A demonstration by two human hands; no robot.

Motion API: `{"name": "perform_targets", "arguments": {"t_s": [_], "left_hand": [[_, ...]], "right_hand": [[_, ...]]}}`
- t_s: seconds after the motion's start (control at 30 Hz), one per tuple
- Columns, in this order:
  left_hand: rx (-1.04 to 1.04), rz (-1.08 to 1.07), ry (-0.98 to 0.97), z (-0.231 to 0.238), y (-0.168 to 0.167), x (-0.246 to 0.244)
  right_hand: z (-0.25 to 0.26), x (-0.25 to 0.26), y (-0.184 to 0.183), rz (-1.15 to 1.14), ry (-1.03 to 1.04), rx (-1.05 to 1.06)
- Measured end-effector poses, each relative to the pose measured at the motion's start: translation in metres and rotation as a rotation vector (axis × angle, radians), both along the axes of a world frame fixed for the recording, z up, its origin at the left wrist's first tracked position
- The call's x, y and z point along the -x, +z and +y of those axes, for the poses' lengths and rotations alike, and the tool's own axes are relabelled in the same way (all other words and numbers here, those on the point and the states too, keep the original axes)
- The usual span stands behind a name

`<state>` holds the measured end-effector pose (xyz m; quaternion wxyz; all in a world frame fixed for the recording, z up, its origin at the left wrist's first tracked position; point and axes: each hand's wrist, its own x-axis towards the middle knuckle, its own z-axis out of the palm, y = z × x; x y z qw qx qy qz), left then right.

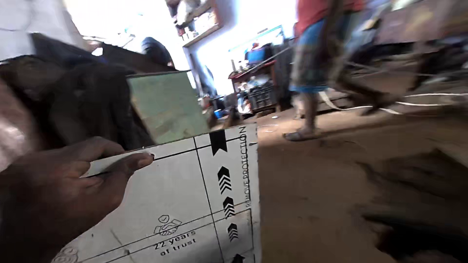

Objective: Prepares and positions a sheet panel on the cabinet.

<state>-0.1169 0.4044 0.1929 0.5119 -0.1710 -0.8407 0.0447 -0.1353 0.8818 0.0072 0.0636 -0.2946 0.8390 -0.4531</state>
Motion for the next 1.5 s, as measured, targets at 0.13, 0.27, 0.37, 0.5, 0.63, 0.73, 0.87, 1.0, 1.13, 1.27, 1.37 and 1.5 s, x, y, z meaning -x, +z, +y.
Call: {"name": "perform_targets", "arguments": {"t_s": [0.13, 0.27, 0.37, 0.5, 0.63, 0.73, 0.87, 1.0, 1.13, 1.27, 1.37, 1.5], "left_hand": [[-0.009, -0.087, -0.326, 0.086, -0.013, 0.052], [-0.019, -0.005, -0.508, 0.167, -0.042, 0.099], [-0.046, 0.027, -0.602, 0.218, -0.066, 0.125], [-0.052, -0.021, -0.649, 0.271, -0.096, 0.13], [0.013, -0.108, -0.676, 0.303, -0.103, 0.119], [0.052, -0.204, -0.699, 0.307, -0.098, 0.121], [0.062, -0.223, -0.656, 0.298, -0.097, 0.12], [0.04, -0.234, -0.639, 0.293, -0.1, 0.113], [0.018, -0.231, -0.642, 0.291, -0.102, 0.107], [0.008, -0.189, -0.637, 0.293, -0.103, 0.101], [0.008, -0.163, -0.627, 0.293, -0.105, 0.099], [0.006, -0.148, -0.614, 0.295, -0.105, 0.095]], "right_hand": [[0.033, 0.013, -0.036, 0.221, -0.203, 0.327], [0.043, -0.004, -0.014, 0.519, -0.487, 0.519], [0.058, -0.01, 0.008, 0.748, -0.675, 0.535], [0.079, -0.008, 0.025, 0.906, -0.98, 0.332], [0.097, -0.004, 0.022, 0.98, -1.133, 0.408], [0.106, -0.008, 0.016, 0.95, -1.116, 0.519], [0.102, -0.006, 0.011, 0.849, -1.154, 0.54], [0.1, -0.005, 0.017, 0.832, -1.205, 0.436], [0.098, -0.007, 0.021, 0.977, -1.168, 0.459], [0.096, -0.007, 0.021, 1.188, -1.226, 0.277], [0.093, -0.007, 0.022, 1.322, -1.306, 0.104], [0.087, -0.006, 0.024, 1.429, -1.365, 0.003]]}}
